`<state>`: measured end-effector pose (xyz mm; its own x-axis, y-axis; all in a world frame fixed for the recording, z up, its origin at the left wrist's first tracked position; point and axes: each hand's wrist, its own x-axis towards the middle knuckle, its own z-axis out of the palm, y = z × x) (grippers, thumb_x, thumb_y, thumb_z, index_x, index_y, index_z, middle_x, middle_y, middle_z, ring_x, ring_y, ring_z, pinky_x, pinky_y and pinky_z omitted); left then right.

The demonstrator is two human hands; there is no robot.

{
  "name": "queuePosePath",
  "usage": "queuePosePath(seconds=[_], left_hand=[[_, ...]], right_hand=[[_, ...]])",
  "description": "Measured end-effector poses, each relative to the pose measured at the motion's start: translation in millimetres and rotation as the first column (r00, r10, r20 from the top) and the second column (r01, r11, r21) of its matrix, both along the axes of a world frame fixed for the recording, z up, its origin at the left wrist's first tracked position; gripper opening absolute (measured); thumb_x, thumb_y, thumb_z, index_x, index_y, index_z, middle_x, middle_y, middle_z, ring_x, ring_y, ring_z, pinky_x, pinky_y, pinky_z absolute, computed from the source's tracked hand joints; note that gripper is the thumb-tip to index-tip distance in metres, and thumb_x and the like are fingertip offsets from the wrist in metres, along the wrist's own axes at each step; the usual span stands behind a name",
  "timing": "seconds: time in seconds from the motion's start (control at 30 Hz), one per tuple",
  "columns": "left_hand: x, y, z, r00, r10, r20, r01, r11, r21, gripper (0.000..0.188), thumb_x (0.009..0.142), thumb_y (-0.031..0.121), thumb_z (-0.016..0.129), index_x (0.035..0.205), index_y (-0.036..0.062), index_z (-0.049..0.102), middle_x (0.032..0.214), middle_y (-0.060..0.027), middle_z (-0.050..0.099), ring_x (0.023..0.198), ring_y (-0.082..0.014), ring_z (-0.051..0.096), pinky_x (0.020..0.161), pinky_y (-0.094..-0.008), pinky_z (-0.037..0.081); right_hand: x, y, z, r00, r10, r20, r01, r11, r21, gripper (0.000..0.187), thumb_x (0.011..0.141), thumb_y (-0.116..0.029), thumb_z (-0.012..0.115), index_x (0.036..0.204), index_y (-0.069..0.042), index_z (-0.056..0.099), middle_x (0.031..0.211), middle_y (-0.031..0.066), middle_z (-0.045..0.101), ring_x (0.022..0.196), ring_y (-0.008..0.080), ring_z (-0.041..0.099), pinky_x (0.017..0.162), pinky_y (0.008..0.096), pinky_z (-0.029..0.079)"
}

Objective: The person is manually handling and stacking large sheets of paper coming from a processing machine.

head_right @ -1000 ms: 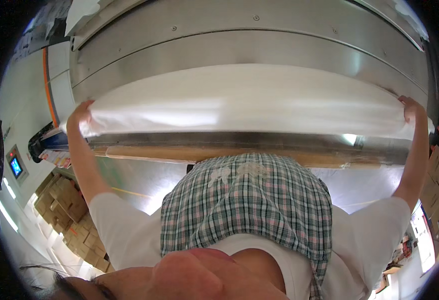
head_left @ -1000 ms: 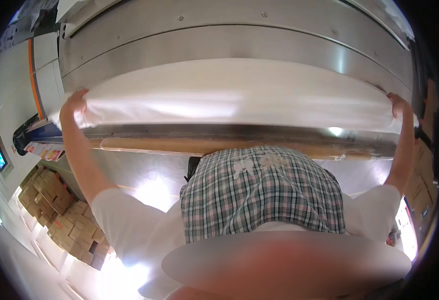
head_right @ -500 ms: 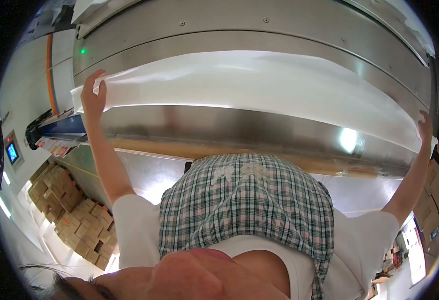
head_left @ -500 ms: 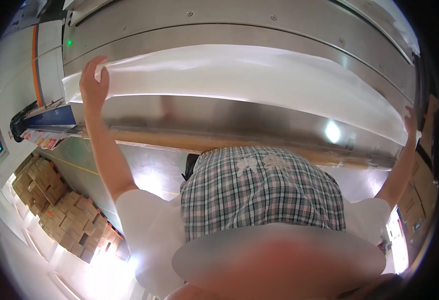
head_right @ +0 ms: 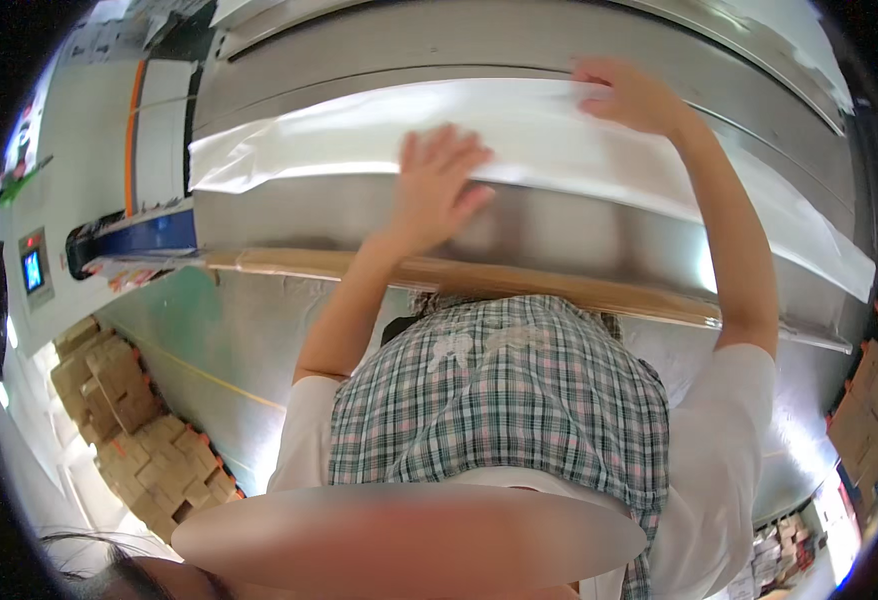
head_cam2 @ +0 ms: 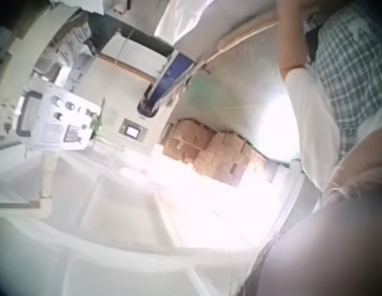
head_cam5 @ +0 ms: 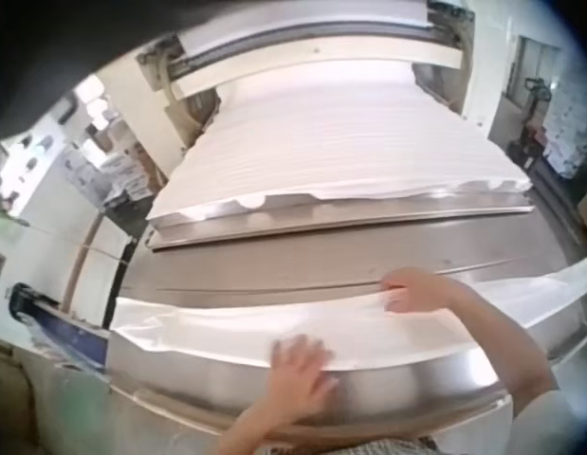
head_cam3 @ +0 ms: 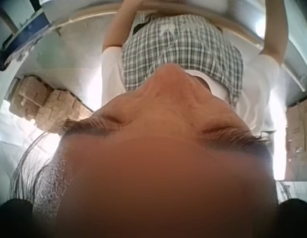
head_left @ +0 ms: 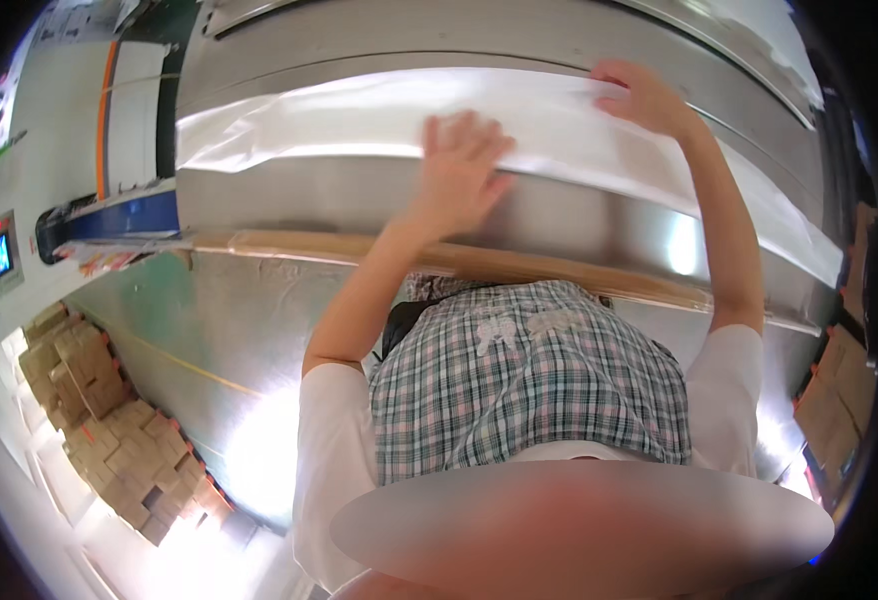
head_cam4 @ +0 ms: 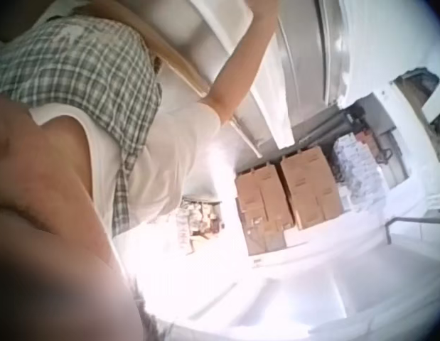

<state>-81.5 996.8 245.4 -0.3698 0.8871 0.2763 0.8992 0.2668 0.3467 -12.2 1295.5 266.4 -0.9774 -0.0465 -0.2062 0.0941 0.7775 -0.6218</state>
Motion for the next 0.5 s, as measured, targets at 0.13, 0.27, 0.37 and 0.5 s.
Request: queuePosePath(seconds=[0.13, 0.27, 0.37, 0.5], left_hand=[[-68, -83, 0, 0.919, 0.371, -0.134, -0.391, 0.899, -0.197, 0.034, 0.08, 0.027, 0.054, 0.112, 0.0153, 0.055, 0.113, -0.0119, 0.053, 0.102, -0.0312, 0.048, 0.089, -0.0502, 0.03], [-166, -182, -29, 0.783, 0.449, -0.43, -0.559, 0.811, -0.17, 0.036, 0.08, 0.026, 0.052, 0.113, 0.0129, 0.054, 0.114, -0.0143, 0.051, 0.105, -0.0343, 0.046, 0.09, -0.0515, 0.03], [-206, -214, -31, 0.791, 0.491, -0.364, -0.521, 0.853, 0.019, 0.038, 0.08, 0.028, 0.051, 0.114, 0.0127, 0.053, 0.118, -0.0135, 0.05, 0.113, -0.0348, 0.04, 0.093, -0.0538, 0.028], [-250, -241, -20, 0.708, 0.554, -0.438, -0.617, 0.787, -0.002, 0.04, 0.08, 0.03, 0.051, 0.115, 0.0122, 0.052, 0.122, -0.0125, 0.047, 0.117, -0.033, 0.038, 0.094, -0.0538, 0.027]], right_hand=[[30, -41, 43, 0.955, -0.079, -0.285, 0.153, 0.957, 0.248, 0.014, 0.072, -0.003, 0.055, 0.086, -0.002, 0.052, 0.088, 0.0133, 0.054, 0.082, 0.031, 0.054, 0.074, 0.0349, 0.044], [43, -84, 51, 0.948, -0.181, -0.262, 0.234, 0.954, 0.188, 0.018, 0.068, 0.003, 0.056, 0.084, -0.003, 0.052, 0.089, 0.0116, 0.052, 0.084, 0.0306, 0.053, 0.071, 0.0362, 0.045], [49, -94, 40, 0.944, -0.154, -0.292, 0.224, 0.949, 0.223, 0.021, 0.066, 0.005, 0.057, 0.084, -0.003, 0.052, 0.092, 0.0108, 0.052, 0.085, 0.0302, 0.053, 0.07, 0.0353, 0.046], [27, -133, 34, 0.93, -0.188, -0.315, 0.259, 0.945, 0.201, 0.02, 0.066, 0.004, 0.057, 0.085, -0.003, 0.053, 0.096, 0.0108, 0.052, 0.088, 0.0294, 0.053, 0.072, 0.0353, 0.046]])
